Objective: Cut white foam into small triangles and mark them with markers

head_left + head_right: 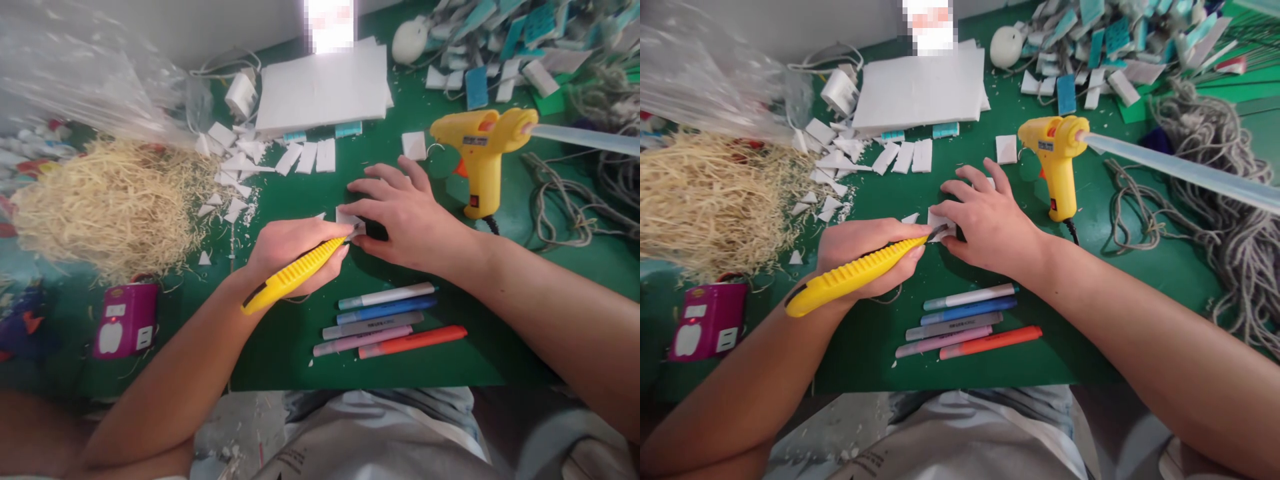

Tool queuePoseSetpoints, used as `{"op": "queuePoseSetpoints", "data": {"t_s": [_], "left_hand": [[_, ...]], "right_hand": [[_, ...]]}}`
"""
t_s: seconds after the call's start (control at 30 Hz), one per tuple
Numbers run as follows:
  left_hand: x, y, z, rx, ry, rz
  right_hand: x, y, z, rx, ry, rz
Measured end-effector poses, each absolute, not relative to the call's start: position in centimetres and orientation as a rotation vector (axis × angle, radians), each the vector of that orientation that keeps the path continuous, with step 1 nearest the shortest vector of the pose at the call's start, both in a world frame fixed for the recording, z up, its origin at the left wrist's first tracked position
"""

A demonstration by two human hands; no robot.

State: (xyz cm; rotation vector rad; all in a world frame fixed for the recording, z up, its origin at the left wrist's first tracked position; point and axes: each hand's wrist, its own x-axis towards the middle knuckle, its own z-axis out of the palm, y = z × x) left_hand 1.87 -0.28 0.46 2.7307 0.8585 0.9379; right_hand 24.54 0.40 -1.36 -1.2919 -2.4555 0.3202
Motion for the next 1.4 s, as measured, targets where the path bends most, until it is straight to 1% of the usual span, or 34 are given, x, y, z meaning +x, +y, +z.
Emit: {"op": "queuePoseSetpoints", "data": {"t_s": [0.27, 0.63, 1.17, 1.4], "left_hand": [[1.56, -0.25, 0.55, 2.751, 0.859, 0.911], [1.99, -0.69, 0.32, 2.683, 0.894, 0.965], [1.49, -0.37, 0.93, 2.772, 0.885, 0.855], [1.48, -0.4, 0.98, 2.739, 0.836, 0.902]], "right_hand": [[24.59, 0.31, -1.33, -1.297, -2.468, 0.272], [24.61, 0.38, -1.29, -1.294, -2.473, 0.303], [24.6, 0.37, -1.56, -1.276, -2.459, 0.323], [24.74, 0.43, -1.71, -1.26, -2.459, 0.294]]}}
